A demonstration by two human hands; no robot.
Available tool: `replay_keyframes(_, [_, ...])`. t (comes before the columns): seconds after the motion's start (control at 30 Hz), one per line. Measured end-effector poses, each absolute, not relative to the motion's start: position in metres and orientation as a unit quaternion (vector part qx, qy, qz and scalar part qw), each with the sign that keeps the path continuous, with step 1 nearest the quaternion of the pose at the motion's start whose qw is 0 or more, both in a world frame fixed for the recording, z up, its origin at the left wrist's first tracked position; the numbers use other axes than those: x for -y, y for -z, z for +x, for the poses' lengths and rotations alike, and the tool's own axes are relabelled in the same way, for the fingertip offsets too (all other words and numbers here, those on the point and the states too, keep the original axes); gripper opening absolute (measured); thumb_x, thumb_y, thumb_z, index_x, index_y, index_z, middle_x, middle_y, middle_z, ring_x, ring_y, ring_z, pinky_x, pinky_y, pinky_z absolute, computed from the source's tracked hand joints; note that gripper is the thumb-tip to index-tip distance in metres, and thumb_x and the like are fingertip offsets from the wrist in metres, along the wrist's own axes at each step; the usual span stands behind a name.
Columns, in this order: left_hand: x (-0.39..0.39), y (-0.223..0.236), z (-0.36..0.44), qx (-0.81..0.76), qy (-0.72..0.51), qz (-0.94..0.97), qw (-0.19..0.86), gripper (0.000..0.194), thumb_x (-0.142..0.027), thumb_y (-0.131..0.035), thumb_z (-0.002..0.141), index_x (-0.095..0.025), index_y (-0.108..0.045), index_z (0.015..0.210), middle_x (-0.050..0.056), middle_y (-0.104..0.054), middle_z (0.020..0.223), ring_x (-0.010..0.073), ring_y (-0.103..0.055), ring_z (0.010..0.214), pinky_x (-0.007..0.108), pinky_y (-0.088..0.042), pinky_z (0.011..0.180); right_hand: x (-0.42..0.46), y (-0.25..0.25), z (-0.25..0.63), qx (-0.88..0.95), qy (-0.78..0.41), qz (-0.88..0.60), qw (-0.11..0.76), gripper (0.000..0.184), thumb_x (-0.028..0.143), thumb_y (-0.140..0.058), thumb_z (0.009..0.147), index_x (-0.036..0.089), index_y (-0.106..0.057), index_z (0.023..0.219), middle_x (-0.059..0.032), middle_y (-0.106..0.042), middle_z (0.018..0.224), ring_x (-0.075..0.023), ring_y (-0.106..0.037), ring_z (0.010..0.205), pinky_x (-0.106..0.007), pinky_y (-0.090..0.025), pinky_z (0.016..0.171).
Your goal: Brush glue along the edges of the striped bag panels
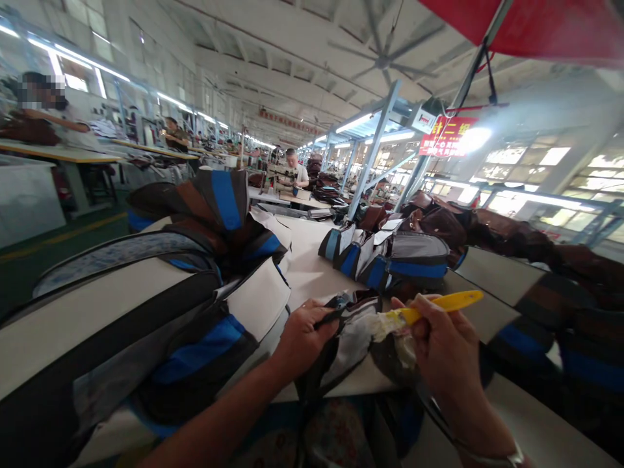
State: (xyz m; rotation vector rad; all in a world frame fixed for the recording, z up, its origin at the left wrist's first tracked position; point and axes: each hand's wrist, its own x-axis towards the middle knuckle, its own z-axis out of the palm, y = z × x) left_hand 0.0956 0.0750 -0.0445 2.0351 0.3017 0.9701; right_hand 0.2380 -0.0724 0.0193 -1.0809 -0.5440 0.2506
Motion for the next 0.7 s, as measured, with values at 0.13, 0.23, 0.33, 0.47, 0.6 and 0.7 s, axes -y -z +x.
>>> replay_keyframes(0.13, [-0.073, 0.028, 0.095, -0.119, -0.374, 0.801, 0.451, 0.020, -0.024, -0.056, 0.092, -0.022, -0.076, 0.087, 0.003, -0.069, 0.090, 0.0198, -0.062, 0.093, 0.030, -0.048, 0.083, 0.061, -0.026, 0.242, 0.392, 0.003, -0.560, 0.729, 0.021, 0.039, -0.073, 0.086, 0.019, -0.067, 0.081, 0.0060, -0.052, 0.055, -0.0119, -0.051, 0.050, -0.030, -0.055, 0.067])
replay_keyframes(0.23, [-0.071, 0.024, 0.094, -0.120, -0.365, 0.797, 0.465, 0.021, -0.025, -0.056, 0.092, -0.022, -0.076, 0.085, 0.003, -0.069, 0.089, 0.0196, -0.061, 0.092, 0.030, -0.047, 0.082, 0.048, -0.027, 0.244, 0.518, 0.092, -0.598, 0.604, 0.019, 0.037, -0.065, 0.092, 0.021, -0.068, 0.083, -0.0009, -0.065, 0.071, -0.0197, -0.065, 0.070, -0.034, -0.054, 0.073])
replay_keyframes(0.33, [-0.072, 0.025, 0.093, -0.127, -0.366, 0.791, 0.474, 0.020, -0.024, -0.057, 0.091, -0.021, -0.075, 0.081, 0.003, -0.068, 0.088, 0.0193, -0.061, 0.090, 0.030, -0.047, 0.082, 0.042, -0.033, 0.244, 0.552, 0.192, -0.603, 0.543, 0.015, 0.033, -0.063, 0.093, 0.021, -0.068, 0.084, -0.0044, -0.071, 0.084, -0.0243, -0.069, 0.091, -0.037, -0.052, 0.084])
replay_keyframes(0.47, [-0.074, 0.026, 0.092, -0.133, -0.370, 0.786, 0.477, 0.023, -0.025, -0.056, 0.091, -0.022, -0.074, 0.076, 0.003, -0.069, 0.089, 0.0198, -0.061, 0.091, 0.030, -0.047, 0.082, 0.042, -0.041, 0.238, 0.550, 0.190, -0.608, 0.540, 0.018, 0.034, -0.061, 0.095, 0.022, -0.067, 0.082, -0.0041, -0.070, 0.080, -0.0240, -0.070, 0.089, -0.034, -0.052, 0.077])
replay_keyframes(0.6, [-0.074, 0.027, 0.091, -0.132, -0.371, 0.794, 0.464, 0.023, -0.026, -0.056, 0.091, -0.022, -0.074, 0.079, 0.003, -0.069, 0.086, 0.0199, -0.062, 0.089, 0.030, -0.048, 0.079, 0.038, -0.040, 0.234, 0.586, 0.254, -0.613, 0.465, 0.019, 0.032, -0.061, 0.093, 0.020, -0.066, 0.079, -0.0067, -0.071, 0.079, -0.0225, -0.068, 0.075, -0.033, -0.051, 0.069])
replay_keyframes(0.7, [-0.077, 0.026, 0.092, -0.121, -0.384, 0.793, 0.457, 0.023, -0.025, -0.055, 0.092, -0.021, -0.074, 0.080, 0.004, -0.070, 0.089, 0.0198, -0.063, 0.092, 0.030, -0.049, 0.082, 0.043, -0.043, 0.236, 0.509, 0.253, -0.618, 0.544, 0.018, 0.034, -0.063, 0.093, 0.019, -0.067, 0.084, -0.0052, -0.070, 0.079, -0.0196, -0.065, 0.068, -0.031, -0.052, 0.065])
